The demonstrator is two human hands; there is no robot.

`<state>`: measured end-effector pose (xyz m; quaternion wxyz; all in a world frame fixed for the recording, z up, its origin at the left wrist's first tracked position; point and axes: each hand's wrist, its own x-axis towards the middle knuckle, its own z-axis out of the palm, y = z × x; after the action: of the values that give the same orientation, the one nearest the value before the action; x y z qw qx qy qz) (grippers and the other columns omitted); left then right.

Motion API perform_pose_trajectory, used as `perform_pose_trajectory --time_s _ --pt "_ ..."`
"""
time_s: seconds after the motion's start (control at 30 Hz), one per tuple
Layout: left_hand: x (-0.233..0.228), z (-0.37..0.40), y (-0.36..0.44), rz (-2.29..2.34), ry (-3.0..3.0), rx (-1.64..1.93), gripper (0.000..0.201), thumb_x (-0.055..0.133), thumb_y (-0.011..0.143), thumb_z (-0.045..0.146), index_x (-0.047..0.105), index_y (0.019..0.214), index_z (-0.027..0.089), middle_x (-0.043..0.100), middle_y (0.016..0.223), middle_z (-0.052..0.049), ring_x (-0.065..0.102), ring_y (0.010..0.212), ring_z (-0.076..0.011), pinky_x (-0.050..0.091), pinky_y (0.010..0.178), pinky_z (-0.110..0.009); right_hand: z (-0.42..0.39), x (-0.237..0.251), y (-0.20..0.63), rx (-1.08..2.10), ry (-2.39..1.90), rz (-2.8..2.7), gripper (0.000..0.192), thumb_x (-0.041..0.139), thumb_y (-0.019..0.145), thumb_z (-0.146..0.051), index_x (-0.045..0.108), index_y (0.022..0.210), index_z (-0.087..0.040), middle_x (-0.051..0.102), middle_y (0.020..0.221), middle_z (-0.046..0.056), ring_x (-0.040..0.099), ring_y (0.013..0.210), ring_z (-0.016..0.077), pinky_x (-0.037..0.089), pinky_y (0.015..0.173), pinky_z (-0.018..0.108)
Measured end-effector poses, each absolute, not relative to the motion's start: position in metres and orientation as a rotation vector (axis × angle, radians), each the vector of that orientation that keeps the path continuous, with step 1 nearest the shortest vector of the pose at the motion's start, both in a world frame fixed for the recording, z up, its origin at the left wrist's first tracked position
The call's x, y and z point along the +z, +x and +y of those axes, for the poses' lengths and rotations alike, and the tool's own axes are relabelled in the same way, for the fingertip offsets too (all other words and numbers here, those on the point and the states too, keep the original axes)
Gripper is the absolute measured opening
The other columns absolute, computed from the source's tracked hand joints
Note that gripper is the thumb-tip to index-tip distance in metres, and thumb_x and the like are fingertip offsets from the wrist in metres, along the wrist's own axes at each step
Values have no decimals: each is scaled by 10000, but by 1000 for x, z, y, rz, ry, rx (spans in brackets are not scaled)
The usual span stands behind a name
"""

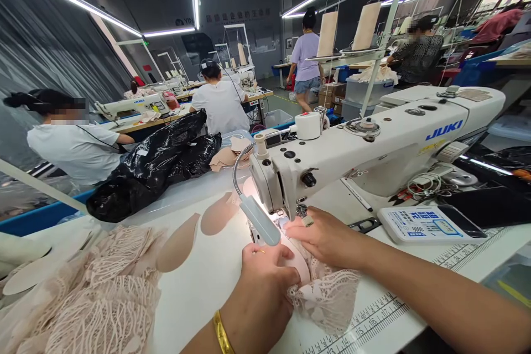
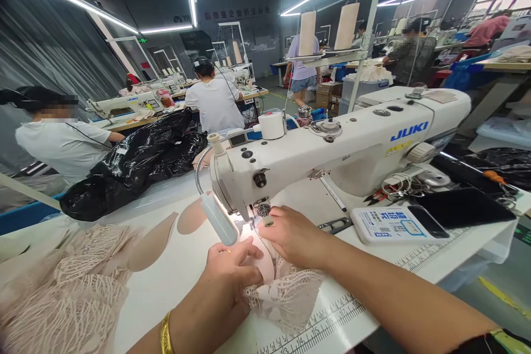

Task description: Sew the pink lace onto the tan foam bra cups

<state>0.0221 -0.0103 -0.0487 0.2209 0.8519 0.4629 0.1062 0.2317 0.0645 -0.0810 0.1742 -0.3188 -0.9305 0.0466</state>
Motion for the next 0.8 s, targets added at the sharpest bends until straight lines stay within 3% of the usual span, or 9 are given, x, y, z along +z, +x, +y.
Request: perform_pose_trajectory --time_s 0.1,0.27,0.4,0.6,0.8 --pt "-44 0 14 1207 2395 273 369 542 617 -12 730 765 269 686 1156 -14 619 1034 -261 397 994 -530 64 -82 231 94 -905 -2627 230 538 823 -9 670 862 -193 636 822 35 399 746 194 279 659 294" --pt "-37 18 -2 1106 2489 274 271 569 641 19 686 730 247 702 1074 -2 615 1144 -274 365 996 -458 65 -84 231 87 -914 -2636 234 540 802 -4 665 857 -195 631 818 42 420 773 204 301 673 295" --pt "-31 28 -8 1094 2578 206 240 573 686 52 684 752 253 709 922 2 632 1029 -252 368 977 -423 65 -85 232 86 -893 -2615 225 525 826 -11 649 862 -194 637 842 47 404 760 202 292 656 299" --pt "-35 24 -11 1021 2705 232 221 524 600 14 558 712 202 715 981 6 610 917 -228 322 905 -409 62 -82 234 153 -683 -2656 210 515 825 -13 539 717 -191 632 827 18 368 729 177 334 709 306" --pt "-42 22 -12 1018 2726 297 254 523 554 -1 466 712 189 705 911 29 611 867 -220 281 931 -443 59 -78 235 136 -829 -2655 206 506 775 -3 489 698 -194 567 760 15 378 744 184 327 673 300"
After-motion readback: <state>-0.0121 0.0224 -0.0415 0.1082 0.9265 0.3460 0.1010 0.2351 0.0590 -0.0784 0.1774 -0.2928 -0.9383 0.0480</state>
